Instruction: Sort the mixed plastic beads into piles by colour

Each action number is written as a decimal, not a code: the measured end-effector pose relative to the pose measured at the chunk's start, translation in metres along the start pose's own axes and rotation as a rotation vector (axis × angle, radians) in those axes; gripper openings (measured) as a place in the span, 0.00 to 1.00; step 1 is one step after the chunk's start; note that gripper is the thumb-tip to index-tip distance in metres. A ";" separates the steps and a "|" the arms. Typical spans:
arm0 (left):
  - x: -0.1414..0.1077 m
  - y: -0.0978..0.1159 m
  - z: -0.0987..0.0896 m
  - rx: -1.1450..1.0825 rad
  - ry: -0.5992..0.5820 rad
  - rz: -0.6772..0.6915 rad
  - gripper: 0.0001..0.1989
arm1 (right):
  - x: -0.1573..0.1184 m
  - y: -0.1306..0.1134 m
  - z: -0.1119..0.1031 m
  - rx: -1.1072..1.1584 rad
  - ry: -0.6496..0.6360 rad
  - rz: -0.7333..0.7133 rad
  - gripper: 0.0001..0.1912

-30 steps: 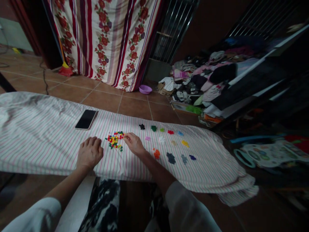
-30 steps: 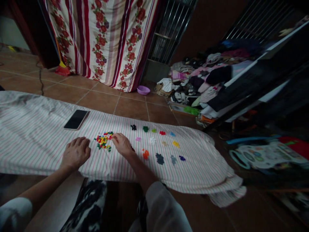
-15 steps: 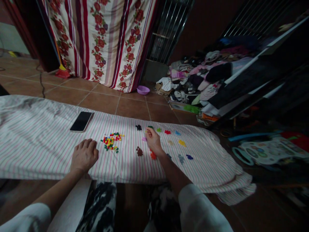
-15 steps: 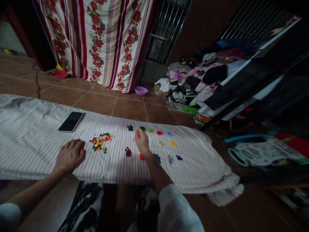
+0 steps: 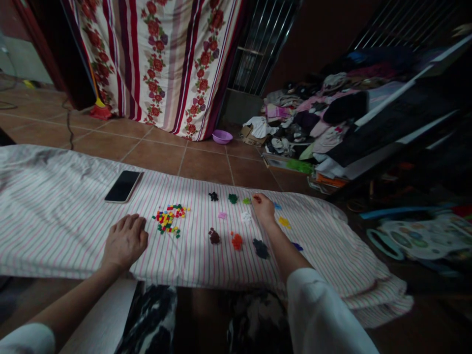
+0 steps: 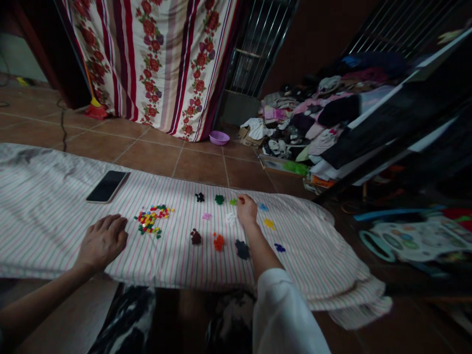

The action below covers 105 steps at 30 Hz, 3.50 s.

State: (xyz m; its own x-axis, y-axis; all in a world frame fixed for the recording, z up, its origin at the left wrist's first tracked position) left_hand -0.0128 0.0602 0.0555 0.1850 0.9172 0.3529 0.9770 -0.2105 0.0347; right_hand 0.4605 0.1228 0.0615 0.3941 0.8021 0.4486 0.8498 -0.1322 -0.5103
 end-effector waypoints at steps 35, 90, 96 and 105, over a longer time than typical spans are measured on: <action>0.001 -0.002 0.003 -0.027 -0.013 -0.019 0.17 | 0.018 -0.006 0.028 -0.063 -0.152 -0.133 0.18; -0.002 -0.006 0.006 -0.092 0.039 -0.017 0.12 | -0.143 -0.228 0.119 0.273 -0.494 -0.310 0.09; -0.003 -0.006 0.005 -0.097 0.058 -0.024 0.12 | -0.144 -0.220 0.121 0.467 -0.449 -0.222 0.09; -0.003 -0.008 0.006 -0.108 0.073 -0.028 0.14 | -0.139 -0.200 0.129 0.727 -0.439 0.101 0.09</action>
State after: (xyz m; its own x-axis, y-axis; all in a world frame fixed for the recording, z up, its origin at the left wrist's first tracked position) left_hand -0.0205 0.0614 0.0486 0.1458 0.8971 0.4170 0.9638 -0.2239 0.1446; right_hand 0.1908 0.1129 0.0071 0.1569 0.9794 0.1274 0.3234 0.0710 -0.9436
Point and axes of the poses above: each hand's wrist, its own x-axis towards the middle knuckle, its own z-axis out of the palm, y = z × x, the point moved 6 cm from there along x, towards the middle knuckle
